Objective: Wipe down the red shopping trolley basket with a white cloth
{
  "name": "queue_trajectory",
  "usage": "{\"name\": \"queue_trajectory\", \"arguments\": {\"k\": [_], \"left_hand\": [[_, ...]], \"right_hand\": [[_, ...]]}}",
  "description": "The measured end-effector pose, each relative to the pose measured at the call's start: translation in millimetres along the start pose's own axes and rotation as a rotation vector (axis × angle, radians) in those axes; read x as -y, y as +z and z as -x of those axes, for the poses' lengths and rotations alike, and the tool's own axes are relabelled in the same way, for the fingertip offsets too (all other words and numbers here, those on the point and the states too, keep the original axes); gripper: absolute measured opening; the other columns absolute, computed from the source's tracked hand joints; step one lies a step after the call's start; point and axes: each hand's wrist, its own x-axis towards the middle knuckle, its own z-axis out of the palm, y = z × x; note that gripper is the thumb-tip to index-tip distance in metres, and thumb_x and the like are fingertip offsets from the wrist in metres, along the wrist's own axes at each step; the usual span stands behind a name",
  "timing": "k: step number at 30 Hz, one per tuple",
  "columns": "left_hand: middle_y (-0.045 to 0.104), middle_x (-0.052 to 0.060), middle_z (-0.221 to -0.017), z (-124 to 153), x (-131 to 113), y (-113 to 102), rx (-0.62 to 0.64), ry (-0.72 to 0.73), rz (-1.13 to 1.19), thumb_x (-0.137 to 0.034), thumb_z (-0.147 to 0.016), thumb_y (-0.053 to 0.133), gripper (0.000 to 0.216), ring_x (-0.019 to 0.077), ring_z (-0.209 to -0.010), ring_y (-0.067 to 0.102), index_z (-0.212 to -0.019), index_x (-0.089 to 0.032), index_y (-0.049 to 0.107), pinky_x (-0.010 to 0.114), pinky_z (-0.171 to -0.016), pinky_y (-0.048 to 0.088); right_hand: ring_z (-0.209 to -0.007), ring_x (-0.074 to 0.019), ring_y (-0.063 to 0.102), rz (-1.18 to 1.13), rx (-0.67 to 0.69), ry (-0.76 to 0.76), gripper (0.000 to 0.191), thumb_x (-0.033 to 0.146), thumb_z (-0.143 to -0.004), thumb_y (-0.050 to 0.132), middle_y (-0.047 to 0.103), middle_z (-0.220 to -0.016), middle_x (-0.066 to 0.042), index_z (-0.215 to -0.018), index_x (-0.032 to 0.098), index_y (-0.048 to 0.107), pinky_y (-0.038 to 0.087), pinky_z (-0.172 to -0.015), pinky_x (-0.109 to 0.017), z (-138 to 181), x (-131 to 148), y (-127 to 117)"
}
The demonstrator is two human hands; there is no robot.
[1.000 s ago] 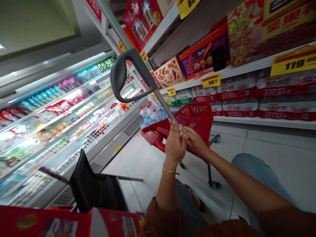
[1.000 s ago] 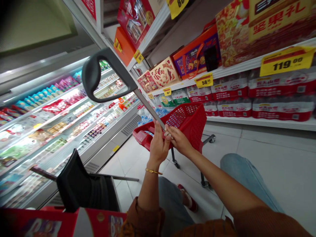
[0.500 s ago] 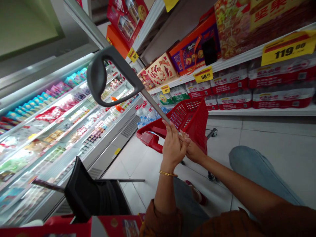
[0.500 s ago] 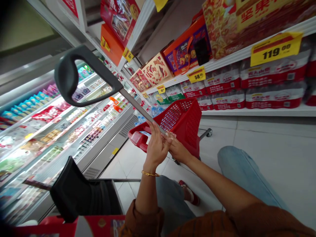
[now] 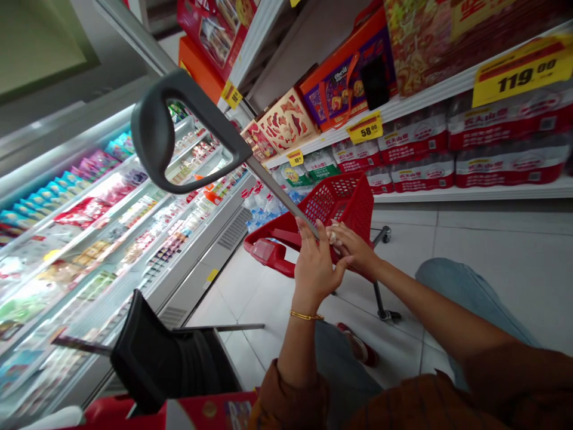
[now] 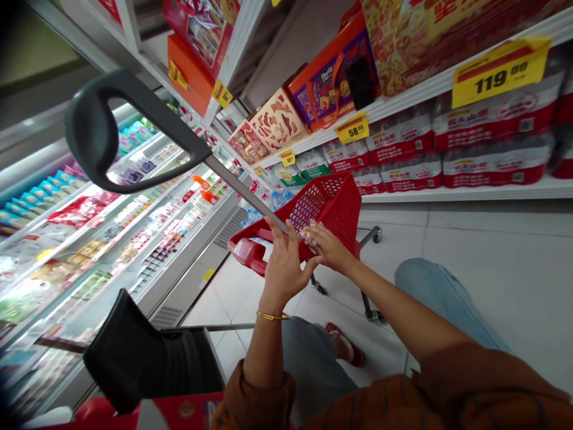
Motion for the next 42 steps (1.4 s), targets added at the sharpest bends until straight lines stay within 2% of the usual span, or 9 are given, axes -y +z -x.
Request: {"name": "queue_trajectory", "arguments": {"k": [4, 7, 11, 17, 24, 32, 38, 42], "left_hand": [[-0.005, 0.032, -0.159, -1.9, -1.3, 1.0, 0.042, 0.024, -0.144, -0.051, -0.087, 0.059, 0.093, 0.048, -0.143, -0.013, -0.152, -0.001, 0.015, 0.067, -0.112, 0.028], [0.01, 0.024, -0.161, -5.0, -3.4, 2.7, 0.096, 0.037, -0.27, -0.047, -0.087, 0.062, 0.082, 0.0507, -0.144, -0.009, -0.15, -0.005, 0.03, 0.068, -0.111, 0.03], [0.022, 0.015, -0.161, -7.0, -2.9, 7.4, 0.129, 0.02, -0.393, -0.039, -0.089, 0.061, 0.069, 0.0484, -0.147, 0.003, -0.148, -0.01, 0.039, 0.064, -0.114, 0.032], [0.025, 0.012, -0.161, -1.4, 9.5, 7.2, 0.155, 0.072, -0.455, -0.028, -0.093, 0.053, 0.057, 0.0478, -0.147, 0.005, -0.146, -0.009, 0.042, 0.06, -0.113, 0.037], [0.024, 0.01, -0.161, 15.5, 31.0, -1.0, 0.185, 0.07, -0.456, -0.038, -0.091, 0.057, 0.062, 0.0475, -0.147, 0.008, -0.147, -0.013, 0.042, 0.059, -0.111, 0.038], [0.027, 0.008, -0.16, 39.2, 47.5, -5.0, 0.155, 0.033, -0.45, -0.034, -0.094, 0.052, 0.056, 0.041, -0.145, 0.027, -0.146, -0.016, 0.043, 0.054, -0.111, 0.04], [0.028, 0.007, -0.159, 48.4, 58.3, -2.6, 0.105, 0.052, -0.395, -0.036, -0.094, 0.051, 0.057, 0.037, -0.146, 0.027, -0.148, -0.02, 0.04, 0.052, -0.111, 0.04], [0.034, 0.009, -0.156, 58.2, 65.8, 3.0, 0.079, 0.054, -0.374, -0.037, -0.096, 0.047, 0.056, 0.0344, -0.146, 0.03, -0.149, -0.02, 0.039, 0.052, -0.112, 0.039]], "right_hand": [[-0.137, -0.0256, 0.047, -0.026, 0.076, -0.006, 0.04, 0.041, -0.101, 0.036, 0.065, -0.127, -0.011, -0.129, 0.023, 0.057, 0.036, -0.115, -0.057, -17.0, -4.4, -11.1], [-0.128, -0.0245, 0.055, -0.008, 0.115, -0.057, 0.039, 0.041, -0.101, 0.034, 0.067, -0.122, -0.012, -0.125, 0.021, 0.058, 0.04, -0.112, -0.054, -26.4, -5.0, -17.6], [-0.108, -0.0228, 0.064, 0.031, 0.104, -0.097, 0.037, 0.039, -0.102, 0.033, 0.07, -0.11, -0.012, -0.114, 0.019, 0.062, 0.05, -0.101, -0.047, -33.4, -3.7, -20.3], [-0.102, -0.0217, 0.062, 0.051, 0.123, -0.079, 0.033, 0.036, -0.102, 0.034, 0.069, -0.105, -0.01, -0.109, 0.019, 0.061, 0.052, -0.094, -0.042, -38.9, 5.8, -16.6], [-0.097, -0.0235, 0.06, 0.081, 0.159, -0.066, 0.033, 0.034, -0.101, 0.032, 0.068, -0.101, -0.012, -0.108, 0.018, 0.06, 0.051, -0.093, -0.044, -38.2, 24.6, -0.1], [-0.098, -0.0242, 0.057, 0.115, 0.114, -0.023, 0.036, 0.032, -0.102, 0.029, 0.066, -0.102, -0.012, -0.108, 0.018, 0.061, 0.045, -0.098, -0.047, -28.3, 46.4, 24.9], [-0.104, -0.0244, 0.057, 0.104, 0.085, 0.003, 0.038, 0.035, -0.102, 0.028, 0.066, -0.108, -0.012, -0.112, 0.019, 0.06, 0.04, -0.107, -0.051, -22.7, 49.7, 33.6], [-0.108, -0.024, 0.057, 0.095, 0.081, 0.013, 0.038, 0.036, -0.102, 0.029, 0.066, -0.111, -0.012, -0.117, 0.019, 0.059, 0.038, -0.109, -0.054, -19.9, 47.3, 34.4]]}}
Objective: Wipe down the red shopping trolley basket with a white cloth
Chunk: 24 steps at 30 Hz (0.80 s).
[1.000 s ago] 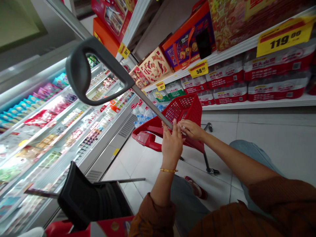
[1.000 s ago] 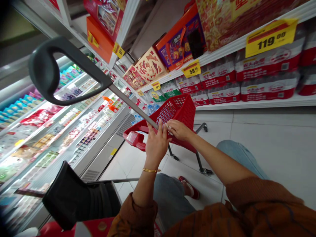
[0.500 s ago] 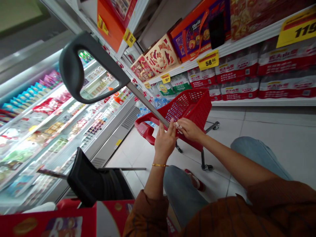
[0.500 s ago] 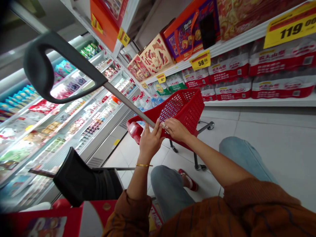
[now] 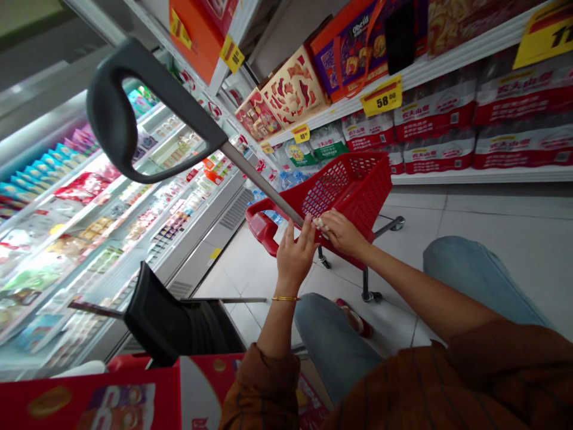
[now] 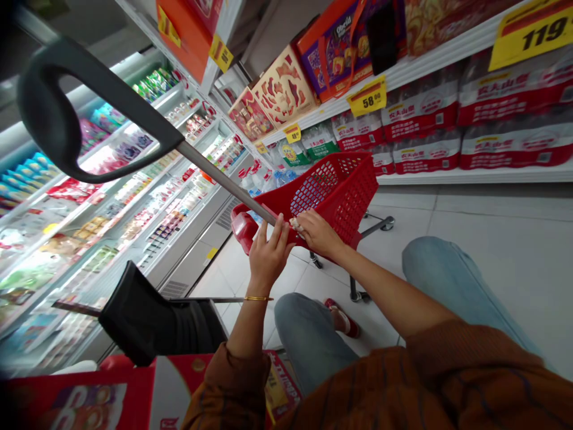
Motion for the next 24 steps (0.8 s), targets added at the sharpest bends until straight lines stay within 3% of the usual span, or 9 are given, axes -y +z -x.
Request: {"name": "queue_trajectory", "arguments": {"k": [4, 7, 11, 16, 20, 24], "left_hand": [[0.034, 0.008, -0.155, 5.4, 14.7, -4.4, 0.087, 0.117, -0.018, -0.036, -0.099, 0.041, 0.057, 0.029, -0.141, 0.04, -0.152, -0.021, 0.03, 0.046, -0.112, 0.041], [0.035, 0.006, -0.156, -4.6, 31.4, -16.4, 0.137, 0.381, -0.031, -0.031, -0.098, 0.043, 0.058, 0.0228, -0.147, 0.03, -0.153, -0.018, 0.027, 0.041, -0.12, 0.029], [0.037, 0.015, -0.155, -32.4, 49.1, -30.5, 0.271, 0.681, -0.041, -0.035, -0.092, 0.056, 0.064, 0.0267, -0.147, 0.03, -0.147, -0.009, 0.038, 0.045, -0.123, 0.02], [0.043, 0.016, -0.151, -65.9, 63.0, -37.8, 0.447, 0.993, 0.069, -0.042, -0.088, 0.056, 0.063, 0.0309, -0.147, 0.029, -0.141, -0.008, 0.047, 0.047, -0.122, 0.022], [0.044, 0.017, -0.151, -84.5, 70.2, -35.4, 0.551, 1.11, 0.101, -0.043, -0.092, 0.048, 0.059, 0.0306, -0.146, 0.03, -0.139, -0.008, 0.05, 0.045, -0.121, 0.025], [0.048, 0.02, -0.146, -92.2, 69.8, -28.3, 0.487, 1.1, 0.219, -0.04, -0.091, 0.05, 0.057, 0.0279, -0.145, 0.033, -0.138, -0.006, 0.051, 0.046, -0.121, 0.027]], "right_hand": [[-0.111, -0.0243, 0.057, -0.027, -0.014, -0.019, 0.038, 0.037, -0.102, 0.03, 0.066, -0.112, -0.012, -0.117, 0.019, 0.059, 0.04, -0.108, -0.054, 0.9, -5.0, 1.6], [-0.111, -0.0249, 0.058, -0.055, -0.036, -0.02, 0.037, 0.039, -0.101, 0.031, 0.066, -0.112, -0.013, -0.116, 0.019, 0.059, 0.042, -0.107, -0.054, 0.2, -10.0, 3.4], [-0.11, -0.0245, 0.059, -0.088, -0.025, -0.03, 0.036, 0.038, -0.101, 0.033, 0.067, -0.111, -0.012, -0.115, 0.019, 0.06, 0.043, -0.106, -0.054, -2.7, -17.5, 3.2], [-0.113, -0.0239, 0.061, -0.101, -0.002, -0.062, 0.036, 0.037, -0.101, 0.035, 0.068, -0.115, -0.012, -0.118, 0.02, 0.062, 0.044, -0.106, -0.053, -6.1, -25.2, -3.1], [-0.118, -0.0231, 0.06, -0.133, -0.046, -0.037, 0.035, 0.036, -0.1, 0.039, 0.068, -0.119, -0.011, -0.121, 0.02, 0.062, 0.042, -0.11, -0.052, -3.7, -30.1, -4.5], [-0.135, -0.0236, 0.048, -0.216, -0.181, 0.106, 0.035, 0.035, -0.099, 0.043, 0.063, -0.132, -0.01, -0.128, 0.024, 0.059, 0.039, -0.114, -0.053, 9.3, -32.8, 5.2]]}}
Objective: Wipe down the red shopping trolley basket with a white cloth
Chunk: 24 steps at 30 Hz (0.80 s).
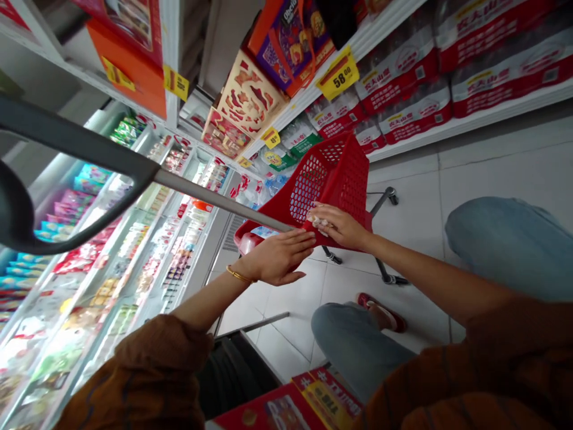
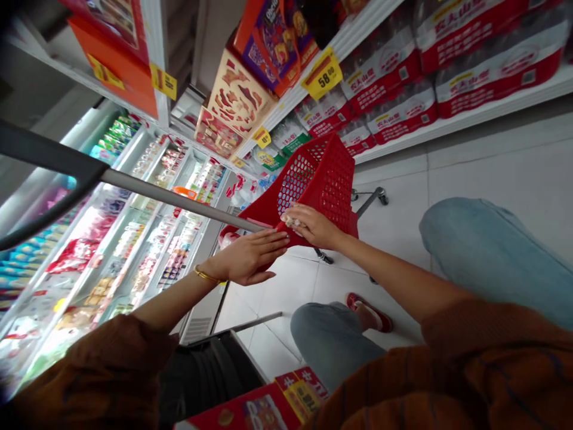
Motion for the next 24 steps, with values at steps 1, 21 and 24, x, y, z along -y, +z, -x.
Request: {"name": "queue_trajectory", "arguments": {"k": [1, 21, 24], "left_hand": [[0.049, 0.019, -0.146, -1.6, 0.6, 0.3, -0.004, -0.007, 0.009, -0.037, -0.092, 0.049, 0.056, 0.0263, -0.145, 0.033, -0.139, -0.007, 0.05, 0.045, -0.121, 0.027], [0.039, 0.03, -0.149, -88.2, -45.4, 9.1, 0.019, -0.807, -0.247, -0.018, -0.091, 0.054, 0.062, 0.0381, -0.14, 0.039, -0.146, 0.003, 0.035, 0.054, -0.117, 0.032], [0.035, 0.031, -0.151, -108.3, -41.0, 11.3, 0.034, -0.91, -0.237, -0.008, -0.089, 0.051, 0.06, 0.0375, -0.141, 0.037, -0.145, 0.005, 0.035, 0.052, -0.118, 0.033]], "right_hand": [[-0.14, -0.0239, 0.043, -0.022, -0.048, 0.045, 0.036, 0.035, -0.099, 0.044, 0.059, -0.137, -0.01, -0.131, 0.024, 0.058, 0.038, -0.115, -0.053, 5.6, -0.8, 3.2], [-0.134, -0.0226, 0.05, -0.103, -0.508, 0.291, 0.038, 0.03, -0.099, 0.047, 0.058, -0.139, -0.005, -0.136, 0.031, 0.052, 0.042, -0.115, -0.047, 27.7, 7.6, 35.7], [-0.131, -0.0232, 0.053, -0.102, -0.555, 0.338, 0.038, 0.03, -0.098, 0.049, 0.058, -0.137, -0.007, -0.136, 0.03, 0.051, 0.044, -0.114, -0.047, 44.7, -0.9, 36.6]]}}
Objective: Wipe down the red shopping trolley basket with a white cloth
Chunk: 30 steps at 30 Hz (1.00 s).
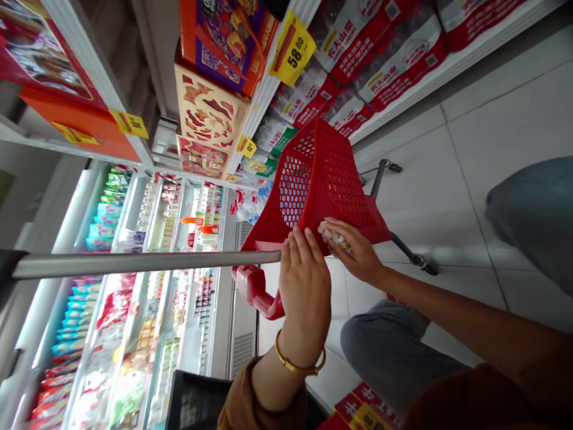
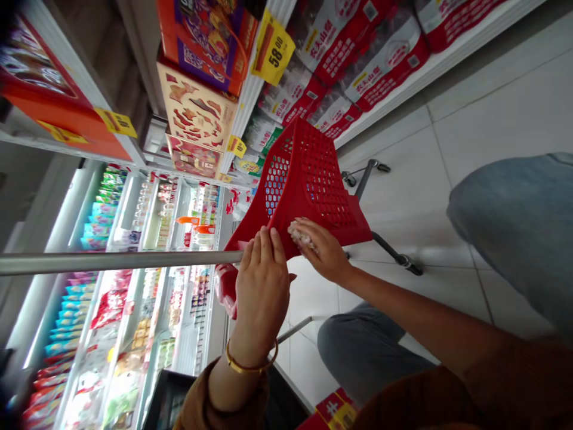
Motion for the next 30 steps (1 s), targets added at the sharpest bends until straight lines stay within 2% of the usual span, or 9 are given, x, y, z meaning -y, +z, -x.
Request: {"name": "queue_trajectory", "arguments": {"k": [3, 7, 11, 14, 19, 25, 30], "left_hand": [[0.033, 0.027, -0.153, -11.2, -6.5, 5.4, 0.011, -0.037, 0.009, -0.007, -0.091, 0.046, 0.055, 0.0358, -0.144, 0.032, -0.146, -0.001, 0.038, 0.054, -0.118, 0.032], [0.036, 0.029, -0.15, -11.7, -7.9, 12.8, -0.046, -0.043, -0.029, -0.008, -0.095, 0.036, 0.047, 0.0392, -0.141, 0.036, -0.141, -0.001, 0.046, 0.06, -0.113, 0.036], [0.043, 0.027, -0.148, -7.4, -6.1, 14.3, -0.127, 0.011, -0.035, -0.008, -0.095, 0.035, 0.045, 0.0388, -0.139, 0.041, -0.136, -0.004, 0.052, 0.061, -0.108, 0.041], [0.044, 0.028, -0.147, -6.3, -6.7, 13.0, -0.081, -0.001, -0.092, -0.009, -0.094, 0.039, 0.042, 0.0389, -0.136, 0.044, -0.134, -0.004, 0.054, 0.059, -0.107, 0.043], [0.04, 0.036, -0.145, -4.4, -9.3, 11.8, -0.08, 0.056, -0.271, -0.007, -0.093, 0.043, 0.043, 0.043, -0.132, 0.047, -0.135, 0.0, 0.051, 0.059, -0.101, 0.046], [0.042, 0.037, -0.143, -4.6, -9.1, 19.9, -0.142, 0.067, -0.288, -0.008, -0.092, 0.047, 0.041, 0.0451, -0.13, 0.049, -0.132, -0.002, 0.052, 0.06, -0.098, 0.047], [0.046, 0.035, -0.141, -8.0, -15.8, 32.7, -0.238, -0.037, -0.238, -0.015, -0.092, 0.054, 0.037, 0.0451, -0.128, 0.05, -0.128, -0.006, 0.057, 0.061, -0.096, 0.047]], "right_hand": [[-0.13, -0.0243, 0.053, 0.014, -0.069, 0.031, 0.035, 0.031, -0.097, 0.051, 0.055, -0.14, -0.008, -0.132, 0.03, 0.054, 0.045, -0.112, -0.048, 6.7, -4.1, -4.3], [-0.137, -0.0242, 0.046, -0.003, -0.083, 0.024, 0.032, 0.029, -0.097, 0.05, 0.05, -0.146, -0.006, -0.129, 0.031, 0.058, 0.042, -0.114, -0.05, 5.7, 5.5, 1.5], [-0.144, -0.024, 0.037, -0.01, -0.052, -0.102, 0.043, 0.025, -0.099, 0.044, 0.049, -0.148, -0.008, -0.142, 0.029, 0.046, 0.037, -0.118, -0.052, 4.0, 9.3, 12.9], [-0.144, -0.0232, 0.038, 0.035, -0.012, -0.161, 0.047, 0.023, -0.1, 0.042, 0.05, -0.147, -0.009, -0.147, 0.027, 0.039, 0.038, -0.117, -0.052, 6.7, -0.8, 15.2], [-0.142, -0.022, 0.04, 0.064, 0.024, -0.249, 0.044, 0.02, -0.099, 0.044, 0.057, -0.141, -0.011, -0.144, 0.022, 0.044, 0.041, -0.115, -0.05, 11.4, -23.1, 5.8], [-0.139, -0.0217, 0.044, 0.089, 0.017, -0.201, 0.042, 0.019, -0.098, 0.047, 0.06, -0.137, -0.01, -0.14, 0.022, 0.049, 0.042, -0.115, -0.049, 18.9, -44.4, -3.9], [-0.136, -0.0221, 0.049, 0.124, -0.001, -0.104, 0.04, 0.023, -0.099, 0.045, 0.06, -0.138, -0.009, -0.139, 0.024, 0.051, 0.042, -0.115, -0.05, 31.9, -68.1, -11.3]]}}
